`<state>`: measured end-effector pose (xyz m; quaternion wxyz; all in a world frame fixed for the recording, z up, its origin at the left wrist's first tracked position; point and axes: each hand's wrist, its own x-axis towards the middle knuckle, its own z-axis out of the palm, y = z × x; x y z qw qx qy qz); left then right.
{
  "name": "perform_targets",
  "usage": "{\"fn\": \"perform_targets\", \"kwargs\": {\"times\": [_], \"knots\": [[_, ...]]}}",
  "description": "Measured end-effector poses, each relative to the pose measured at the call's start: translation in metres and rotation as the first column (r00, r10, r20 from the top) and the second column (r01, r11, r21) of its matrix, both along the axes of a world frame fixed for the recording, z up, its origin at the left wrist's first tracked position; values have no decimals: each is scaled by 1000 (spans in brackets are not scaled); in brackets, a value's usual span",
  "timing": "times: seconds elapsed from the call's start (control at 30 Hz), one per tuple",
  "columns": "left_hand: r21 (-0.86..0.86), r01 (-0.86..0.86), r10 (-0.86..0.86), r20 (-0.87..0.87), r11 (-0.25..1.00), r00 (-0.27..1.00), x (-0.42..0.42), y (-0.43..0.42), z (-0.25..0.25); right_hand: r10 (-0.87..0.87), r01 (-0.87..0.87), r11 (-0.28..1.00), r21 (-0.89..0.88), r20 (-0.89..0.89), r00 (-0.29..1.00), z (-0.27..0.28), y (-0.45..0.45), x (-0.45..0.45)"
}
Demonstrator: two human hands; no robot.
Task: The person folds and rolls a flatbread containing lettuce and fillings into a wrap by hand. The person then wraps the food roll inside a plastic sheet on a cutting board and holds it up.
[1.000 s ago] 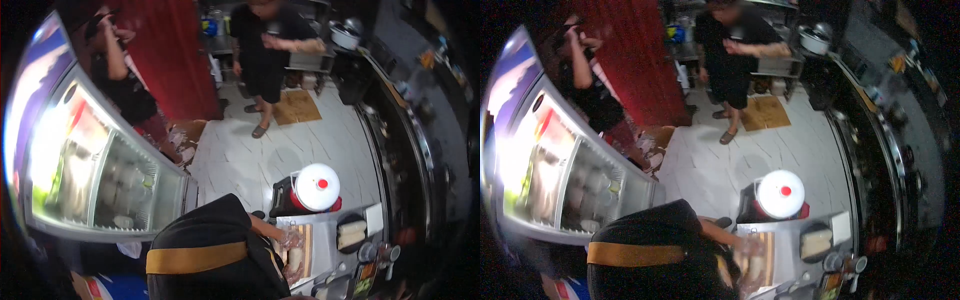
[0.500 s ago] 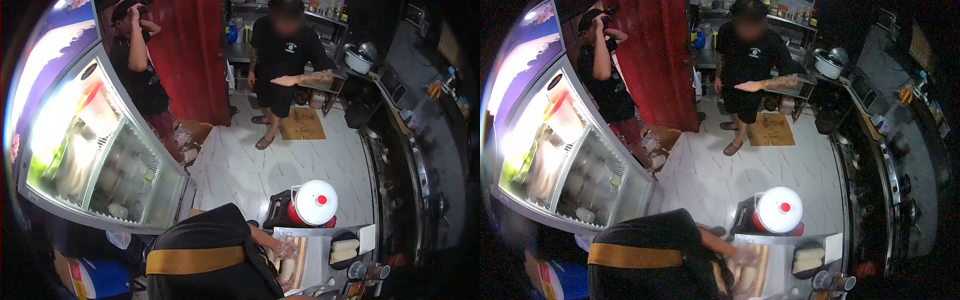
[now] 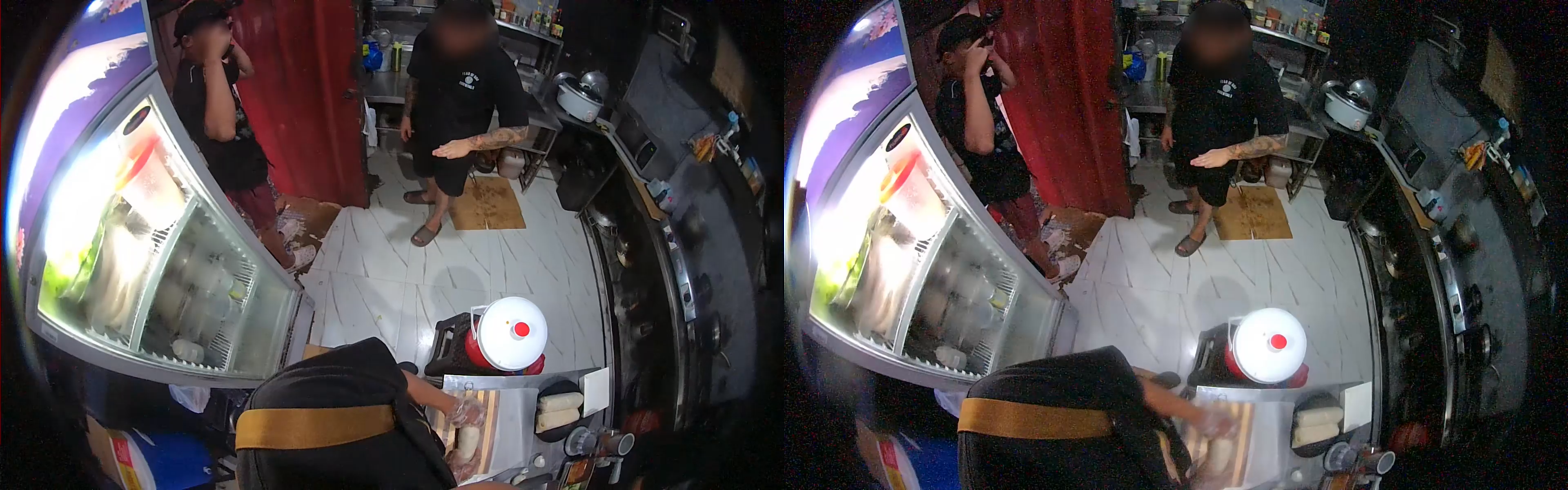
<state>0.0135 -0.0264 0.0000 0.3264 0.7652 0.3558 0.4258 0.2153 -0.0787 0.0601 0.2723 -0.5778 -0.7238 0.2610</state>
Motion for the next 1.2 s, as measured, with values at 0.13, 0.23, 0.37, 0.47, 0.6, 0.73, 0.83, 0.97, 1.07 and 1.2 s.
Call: {"fn": "perform_targets", "kwargs": {"times": [0.13, 0.23, 0.37, 0.47, 0.6, 0.73, 0.83, 0.97, 1.07, 1.2], "knots": [[8, 10, -10, 16, 1000, 1000, -2, 2, -6, -3, 3, 1000, -2, -1, 1000, 0, -3, 3], [9, 52, -52, 31, 999, 998, 3, 0, -12, -32, 32, 999, -7, -4, 999, 0, -9, 7], [18, 74, -75, 36, 997, 997, 2, 1, -17, -43, 43, 999, -8, -9, 999, 0, -14, 14], [32, 86, -88, 42, 996, 995, 3, 2, -24, -47, 47, 999, 0, -6, 999, 1, -18, 18], [54, 95, -100, 86, 994, 991, 6, 4, -44, -39, 37, 998, 48, 34, 999, 4, -24, 23], [307, 38, 19, -182, 951, 983, 16, 7, -88, -18, 1, 977, -214, -78, 997, 11, -15, 29], [536, -45, 228, -281, 843, 932, 3, -1, -64, -61, 61, 998, 19, -10, 998, 1, -27, 29], [-98, 189, -211, -325, 977, 922, 11, 0, -79, -2, 10, 998, 61, -120, 993, 64, -19, 6], [832, 73, 652, -482, 550, 585, -25, 6, 46, -224, 244, 960, -141, 140, 964, -30, -41, 41], [-198, 157, -252, -681, 967, 688, -21, 5, 19, -236, 244, 966, -90, 89, 968, -5, -44, 33]]}}
